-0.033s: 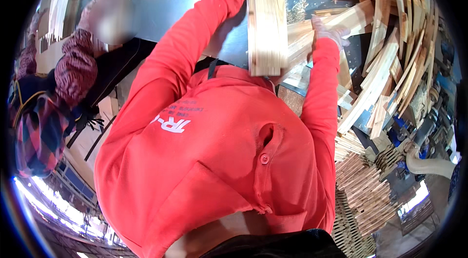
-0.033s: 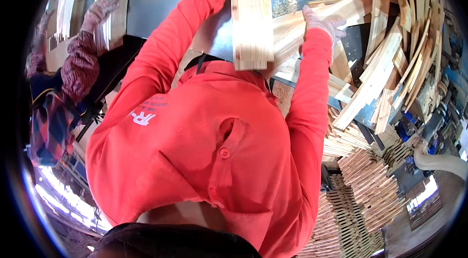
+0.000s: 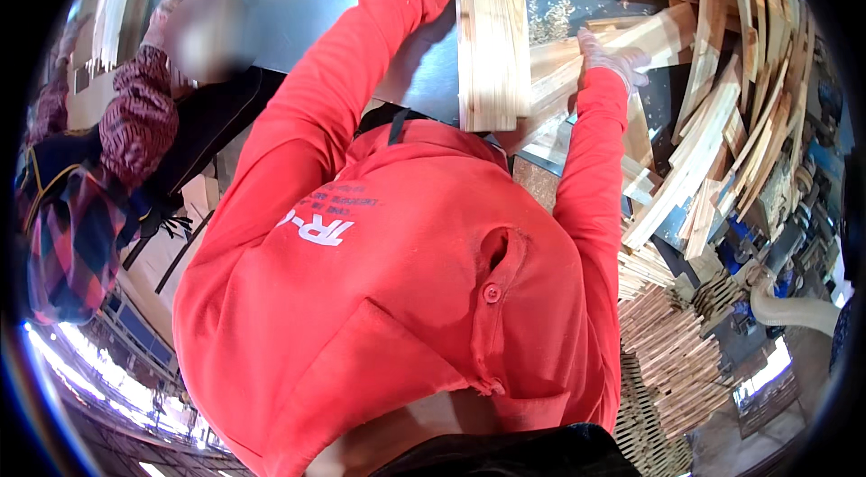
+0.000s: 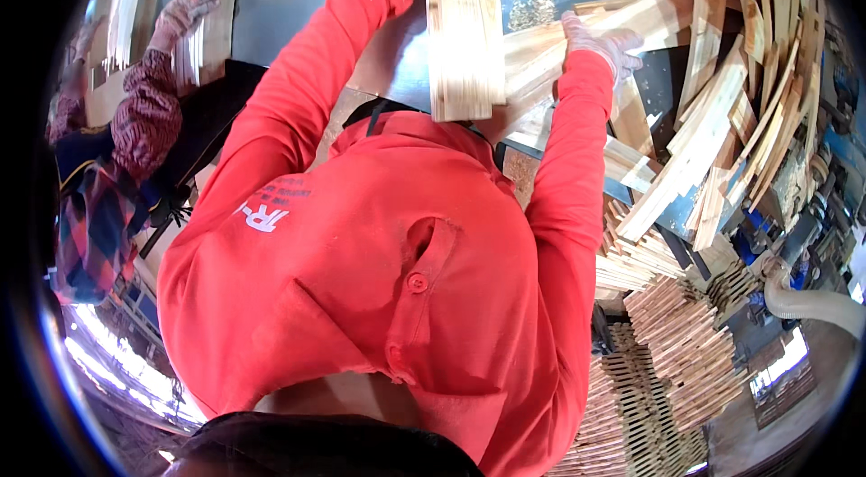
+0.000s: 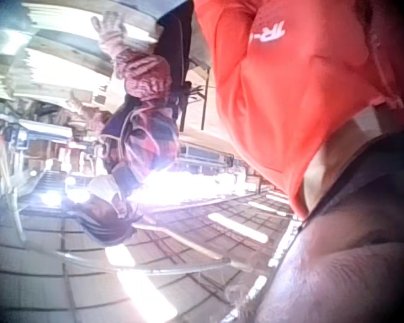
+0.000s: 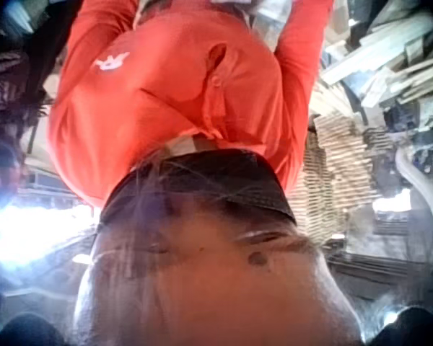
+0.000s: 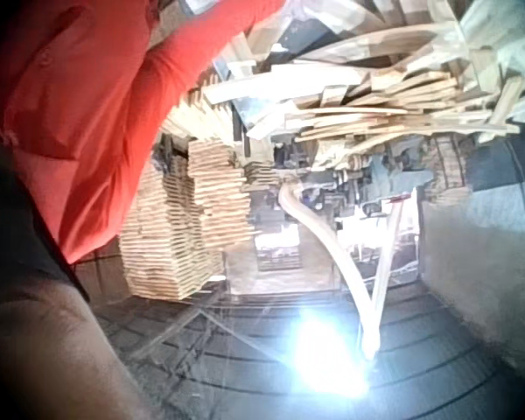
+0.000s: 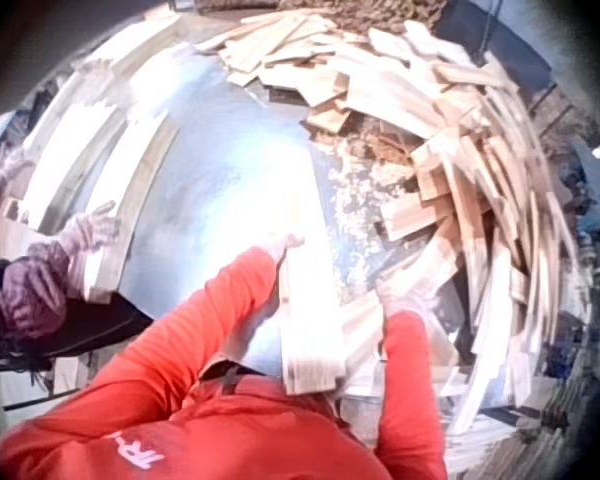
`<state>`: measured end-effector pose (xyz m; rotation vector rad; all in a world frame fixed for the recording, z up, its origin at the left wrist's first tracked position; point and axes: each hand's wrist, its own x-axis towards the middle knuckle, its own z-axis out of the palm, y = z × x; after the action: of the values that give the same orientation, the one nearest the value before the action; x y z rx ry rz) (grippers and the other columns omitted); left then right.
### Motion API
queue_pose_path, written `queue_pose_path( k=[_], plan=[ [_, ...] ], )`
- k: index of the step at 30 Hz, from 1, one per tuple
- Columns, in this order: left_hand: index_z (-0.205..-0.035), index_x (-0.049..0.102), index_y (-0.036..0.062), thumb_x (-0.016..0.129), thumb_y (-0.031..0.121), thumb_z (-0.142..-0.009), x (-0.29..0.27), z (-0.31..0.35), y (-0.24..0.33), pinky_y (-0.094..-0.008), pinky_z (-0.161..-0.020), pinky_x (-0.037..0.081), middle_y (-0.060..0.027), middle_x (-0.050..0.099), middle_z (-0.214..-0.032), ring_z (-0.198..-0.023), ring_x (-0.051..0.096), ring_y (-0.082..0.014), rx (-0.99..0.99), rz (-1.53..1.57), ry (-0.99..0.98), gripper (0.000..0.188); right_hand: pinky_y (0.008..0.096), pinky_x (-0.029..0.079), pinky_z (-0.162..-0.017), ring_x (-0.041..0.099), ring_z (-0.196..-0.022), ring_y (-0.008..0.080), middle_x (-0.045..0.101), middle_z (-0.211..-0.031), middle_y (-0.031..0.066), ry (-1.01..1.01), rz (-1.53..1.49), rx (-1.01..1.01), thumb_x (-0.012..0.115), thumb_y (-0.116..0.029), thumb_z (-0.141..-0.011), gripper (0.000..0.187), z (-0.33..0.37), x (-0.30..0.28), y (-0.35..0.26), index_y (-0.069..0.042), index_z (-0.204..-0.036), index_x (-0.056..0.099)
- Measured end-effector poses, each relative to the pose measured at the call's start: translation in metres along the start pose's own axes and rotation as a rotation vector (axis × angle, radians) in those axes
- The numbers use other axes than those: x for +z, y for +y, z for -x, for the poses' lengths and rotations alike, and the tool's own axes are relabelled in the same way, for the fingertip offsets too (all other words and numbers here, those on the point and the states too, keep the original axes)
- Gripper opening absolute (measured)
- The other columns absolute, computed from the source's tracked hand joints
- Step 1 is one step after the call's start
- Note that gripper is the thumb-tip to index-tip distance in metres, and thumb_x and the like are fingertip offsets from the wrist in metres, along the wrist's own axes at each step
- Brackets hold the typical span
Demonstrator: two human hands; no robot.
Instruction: The person repeatedly picks up wooden planks from a pile, briefly inspects them, and places them into separate stacks on a metal table. The person handles the wood by hand, turning pieces over and organizing them into neat piles.
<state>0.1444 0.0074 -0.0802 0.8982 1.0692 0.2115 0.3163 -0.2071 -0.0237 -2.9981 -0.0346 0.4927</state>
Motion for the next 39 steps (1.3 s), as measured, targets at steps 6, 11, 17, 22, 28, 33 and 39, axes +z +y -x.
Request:
queue_pose_path(
  k=[6,11,17,22,28,33,39],
  plan=[
    [-0.119,0.057,0.0003,0.069,0.035,-0.082,-0.085,0.014,0.020,-0.0424,-0.092,0.050,-0.0197,0.066,-0.110,-0.102,0.065,-0.0278,0.215,-0.355,0.300,0.053,0.0461,0.038,-0.107,0.044,-0.126,0.0454,0.035,-0.141,0.0323,-0.133,-0.001,-0.052,0.082,-0.049,-0.061,0.124,0.031,-0.036,0.028,-0.003,-0.149,0.007],
    [-0.117,0.058,0.0004,0.068,0.037,-0.082,-0.131,0.018,0.008,-0.0427,-0.092,0.050,-0.0201,0.066,-0.108,-0.100,0.066,-0.0279,0.232,-0.627,0.514,0.052,0.0427,0.045,-0.100,0.054,-0.117,0.0321,0.045,-0.138,0.0245,-0.308,-1.007,-0.468,0.075,-0.002,-0.072,0.104,0.039,-0.044,0.105,-0.008,-0.153,0.011],
    [-0.115,0.059,0.0004,0.067,0.039,-0.082,-0.182,0.010,0.014,-0.0431,-0.091,0.050,-0.0205,0.067,-0.106,-0.097,0.067,-0.0280,0.261,-0.908,0.720,0.052,0.0376,0.045,-0.093,0.058,-0.106,0.0282,0.061,-0.119,0.0173,-0.552,-0.640,-0.269,0.077,-0.036,-0.072,0.074,0.108,0.027,0.066,0.002,-0.130,0.051],
    [-0.110,0.058,-0.0028,0.064,0.056,-0.079,-0.115,0.103,0.090,-0.0393,-0.084,0.053,-0.0237,0.067,-0.100,-0.087,0.068,-0.0296,0.289,-1.107,0.915,0.067,0.0324,0.048,-0.081,0.061,-0.087,0.0218,0.066,-0.102,0.0092,-0.441,-0.855,-0.113,0.075,-0.016,-0.073,0.051,0.109,0.042,0.082,0.002,-0.118,0.060],
    [-0.147,0.019,0.0061,0.075,0.048,-0.067,-0.020,0.088,-0.002,-0.0530,-0.104,0.034,-0.0272,0.022,-0.148,-0.133,0.032,-0.0389,0.115,-1.381,0.517,0.105,0.0351,0.047,-0.090,0.062,-0.100,0.0271,0.065,-0.111,0.0159,-0.342,-1.041,-0.298,0.069,-0.017,-0.080,0.050,0.161,0.035,0.068,0.004,-0.123,0.055],
    [-0.147,0.026,0.0068,0.068,0.027,-0.072,-0.054,0.093,-0.007,-0.0463,-0.099,0.042,-0.0262,0.039,-0.139,-0.121,0.047,-0.0368,0.236,-0.768,0.477,0.089,0.0334,0.047,-0.090,0.061,-0.102,0.0220,0.064,-0.114,0.0140,-0.571,-0.954,-0.471,0.065,-0.014,-0.086,0.048,0.180,0.013,0.040,0.003,-0.128,0.050],
    [-0.133,0.044,-0.0022,0.053,0.017,-0.086,-0.118,0.140,-0.001,-0.0541,-0.079,0.057,-0.0228,0.063,-0.109,-0.092,0.066,-0.0374,0.037,0.949,-0.251,0.051,0.0335,0.049,-0.088,0.062,-0.100,0.0228,0.064,-0.114,0.0130,-0.704,-0.991,-0.503,0.066,-0.012,-0.084,0.049,0.146,0.046,0.027,0.002,-0.128,0.051]
  ],
)
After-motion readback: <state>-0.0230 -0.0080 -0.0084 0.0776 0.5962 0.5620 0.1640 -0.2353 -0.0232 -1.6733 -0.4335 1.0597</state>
